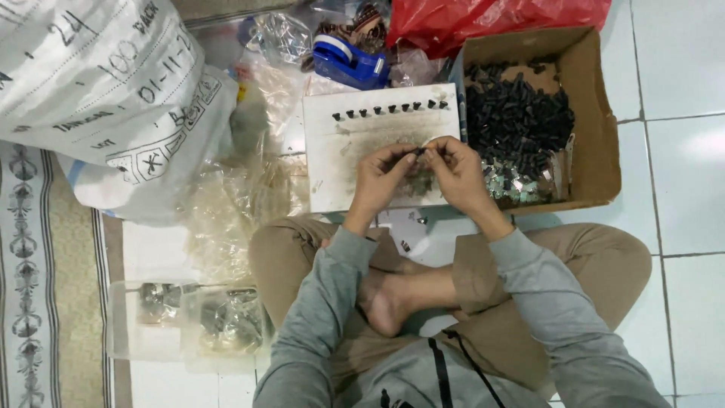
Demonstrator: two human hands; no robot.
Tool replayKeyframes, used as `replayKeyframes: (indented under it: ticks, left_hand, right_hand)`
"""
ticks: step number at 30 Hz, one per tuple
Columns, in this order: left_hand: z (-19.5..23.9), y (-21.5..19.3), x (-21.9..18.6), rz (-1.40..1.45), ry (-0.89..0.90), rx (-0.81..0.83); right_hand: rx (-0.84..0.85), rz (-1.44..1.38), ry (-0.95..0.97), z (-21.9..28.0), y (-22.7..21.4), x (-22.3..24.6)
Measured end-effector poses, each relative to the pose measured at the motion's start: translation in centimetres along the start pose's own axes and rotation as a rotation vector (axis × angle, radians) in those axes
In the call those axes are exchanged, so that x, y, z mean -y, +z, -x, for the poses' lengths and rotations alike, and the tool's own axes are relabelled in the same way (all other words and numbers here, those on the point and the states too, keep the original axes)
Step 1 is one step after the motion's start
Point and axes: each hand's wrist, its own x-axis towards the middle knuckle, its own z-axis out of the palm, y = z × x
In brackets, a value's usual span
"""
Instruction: The person sits on the floor and repeatedly picks small black plastic parts from a cardboard box, then places them into slots on a white board. The person handles the parts one at a time and continues this process throughout the clip.
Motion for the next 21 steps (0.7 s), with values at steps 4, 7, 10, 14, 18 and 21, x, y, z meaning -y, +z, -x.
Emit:
replayKeyframes:
  ticks: [4, 7, 10, 14, 18, 21]
  left_hand:
    - [-0.2, -0.2, -0.4, 0.021, -0.012, -0.001]
    - [-0.5, -0.2, -0.2, 0.073, -0.035, 0.022]
    - [-0.8, -0.3, 0.1, 0.002, 0.004, 0.035]
    - [-0.7, -0.1, -0.3, -0.049, 0.019, 0.075]
    - [-0.6, 0.1, 0.0, -0.07, 0.015, 0.087]
    - [-0.2, 0.1, 0.4, -0.026, -0.003, 0.078]
  right_hand:
    - [0.026, 0.074, 0.014, -0.1, -0.2, -0.2]
    - [0.033, 0.122, 0.024, -0.3, -0.2, 0.5]
    - [0.049, 0.189, 0.011, -0.2, -0.4, 0.5]
    - [0.012, 0.196, 0.048, 0.2, -0.4, 0.4]
    - [-0.05, 0.134, 0.127, 0.7, -0.3, -1.1]
    - [-0.015, 0.134, 0.168, 0.5, 0.0, 1.7]
